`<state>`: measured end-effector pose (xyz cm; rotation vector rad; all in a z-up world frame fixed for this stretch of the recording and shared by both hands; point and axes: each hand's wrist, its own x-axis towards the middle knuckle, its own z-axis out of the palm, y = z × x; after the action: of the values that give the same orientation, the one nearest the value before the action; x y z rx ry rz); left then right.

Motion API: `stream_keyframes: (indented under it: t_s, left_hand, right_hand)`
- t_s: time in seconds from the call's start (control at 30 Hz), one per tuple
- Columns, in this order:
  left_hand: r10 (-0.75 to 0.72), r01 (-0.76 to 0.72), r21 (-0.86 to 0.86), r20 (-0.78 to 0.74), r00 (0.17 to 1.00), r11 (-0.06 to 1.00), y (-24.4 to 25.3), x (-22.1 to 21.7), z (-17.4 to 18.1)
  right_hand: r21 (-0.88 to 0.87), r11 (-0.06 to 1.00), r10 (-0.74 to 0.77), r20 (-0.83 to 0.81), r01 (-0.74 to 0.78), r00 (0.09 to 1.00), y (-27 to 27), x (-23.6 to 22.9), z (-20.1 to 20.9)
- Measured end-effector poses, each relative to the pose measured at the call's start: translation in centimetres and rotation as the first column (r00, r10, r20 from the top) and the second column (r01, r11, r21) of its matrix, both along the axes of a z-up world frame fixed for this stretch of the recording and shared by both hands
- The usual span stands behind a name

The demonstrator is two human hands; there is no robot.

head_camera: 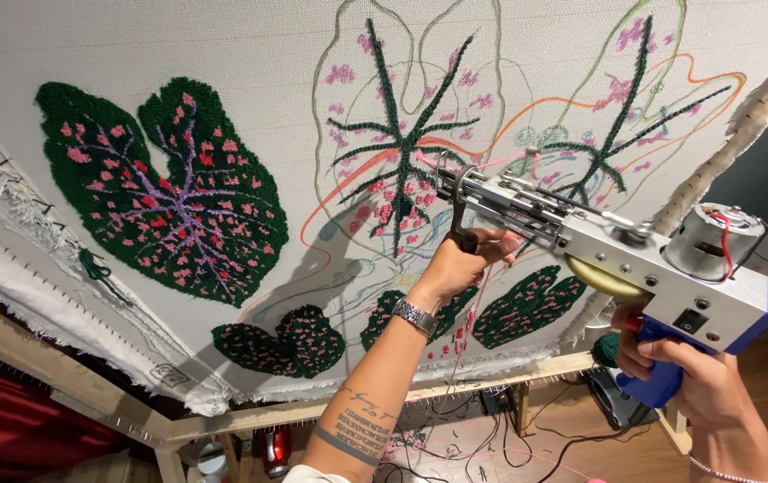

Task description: Using a tufting gun to create a floral pattern on a vertical canvas frame.

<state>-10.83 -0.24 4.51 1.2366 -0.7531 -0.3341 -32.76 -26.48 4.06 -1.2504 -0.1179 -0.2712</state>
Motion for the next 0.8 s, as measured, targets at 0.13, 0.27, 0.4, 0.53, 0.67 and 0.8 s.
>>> stream_keyframes:
  t_s: [0.13, 0.27, 0.4, 0.53, 0.67, 0.8]
  left_hand:
    - [-0.021, 0.017, -0.088, -0.049, 0.999, 0.996, 0.1, -0.2, 0.4]
    - [0.117, -0.117, 0.177, 0.009, 0.993, 0.977, 0.8, -1.3, 2.1]
    - [-0.015, 0.015, -0.053, 0.001, 1.000, 0.998, -0.4, 1.5, -1.4]
    - [0.100, -0.114, 0.194, 0.081, 0.992, 0.974, 0.8, 0.3, 0.8]
    - [0.061, -0.064, 0.162, 0.027, 0.998, 0.985, 0.4, 2.8, -2.0]
    - [0.166, -0.161, 0.349, 0.015, 0.986, 0.923, 1.6, 1.0, 1.4]
  right_hand:
    - [-0.023, 1.000, -0.020, 0.027, 0.021, 0.999, 0.9, -0.1, 1.0]
    - [-0.050, 0.997, -0.051, 0.002, 0.051, 0.999, 1.3, 0.0, 1.4]
    - [-0.031, 0.997, -0.077, -0.023, 0.077, 0.997, 3.3, 0.1, 3.2]
    - [0.025, 0.999, -0.022, -0.064, 0.023, 0.998, 2.3, 0.7, 1.3]
    - [-0.012, 1.000, -0.017, -0.037, 0.017, 0.999, 3.3, 1.1, 1.5]
    - [-0.011, 1.000, -0.027, -0.049, 0.026, 0.998, 4.4, 1.5, 1.9]
